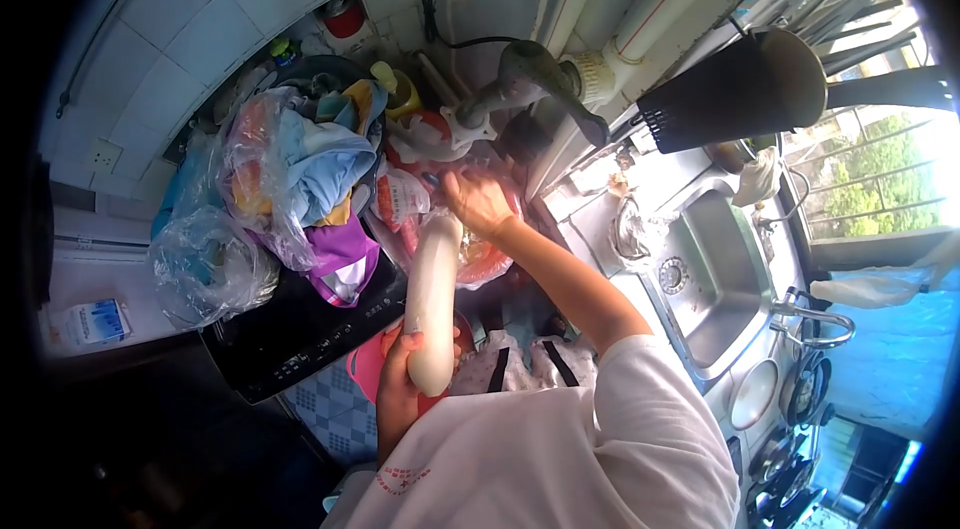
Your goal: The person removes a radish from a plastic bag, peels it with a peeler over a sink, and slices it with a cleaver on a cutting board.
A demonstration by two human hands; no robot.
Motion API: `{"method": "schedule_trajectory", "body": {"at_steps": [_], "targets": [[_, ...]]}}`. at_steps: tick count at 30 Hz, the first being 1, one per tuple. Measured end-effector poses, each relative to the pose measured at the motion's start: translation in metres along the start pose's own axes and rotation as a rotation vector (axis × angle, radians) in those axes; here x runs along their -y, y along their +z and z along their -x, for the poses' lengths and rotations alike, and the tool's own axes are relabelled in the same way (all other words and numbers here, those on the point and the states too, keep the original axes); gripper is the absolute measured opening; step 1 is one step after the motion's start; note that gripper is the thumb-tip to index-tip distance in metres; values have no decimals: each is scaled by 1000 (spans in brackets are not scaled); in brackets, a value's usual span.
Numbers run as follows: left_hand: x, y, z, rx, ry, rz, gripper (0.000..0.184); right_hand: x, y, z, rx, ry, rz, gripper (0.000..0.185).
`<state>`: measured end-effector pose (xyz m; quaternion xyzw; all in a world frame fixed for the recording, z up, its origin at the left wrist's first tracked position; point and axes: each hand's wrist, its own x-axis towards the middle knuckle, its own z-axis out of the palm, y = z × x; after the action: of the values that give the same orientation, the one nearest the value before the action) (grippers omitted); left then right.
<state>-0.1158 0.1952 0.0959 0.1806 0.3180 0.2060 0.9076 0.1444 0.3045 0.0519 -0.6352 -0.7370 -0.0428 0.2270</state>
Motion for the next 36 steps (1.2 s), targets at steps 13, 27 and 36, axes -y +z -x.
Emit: {"method": "schedule_trajectory", "body": {"at_steps": [13,27,36], "targets": [[5,30,-31,-185,403,-432,85,41,-52,51,-434,204,-279,38],[6,41,-24,-228,443,-735,95,45,-71,104,-281,805,-514,25],[5,77,-7,76,163,-583,71,12,-78,176,-463,1268,-1310,43]]}}
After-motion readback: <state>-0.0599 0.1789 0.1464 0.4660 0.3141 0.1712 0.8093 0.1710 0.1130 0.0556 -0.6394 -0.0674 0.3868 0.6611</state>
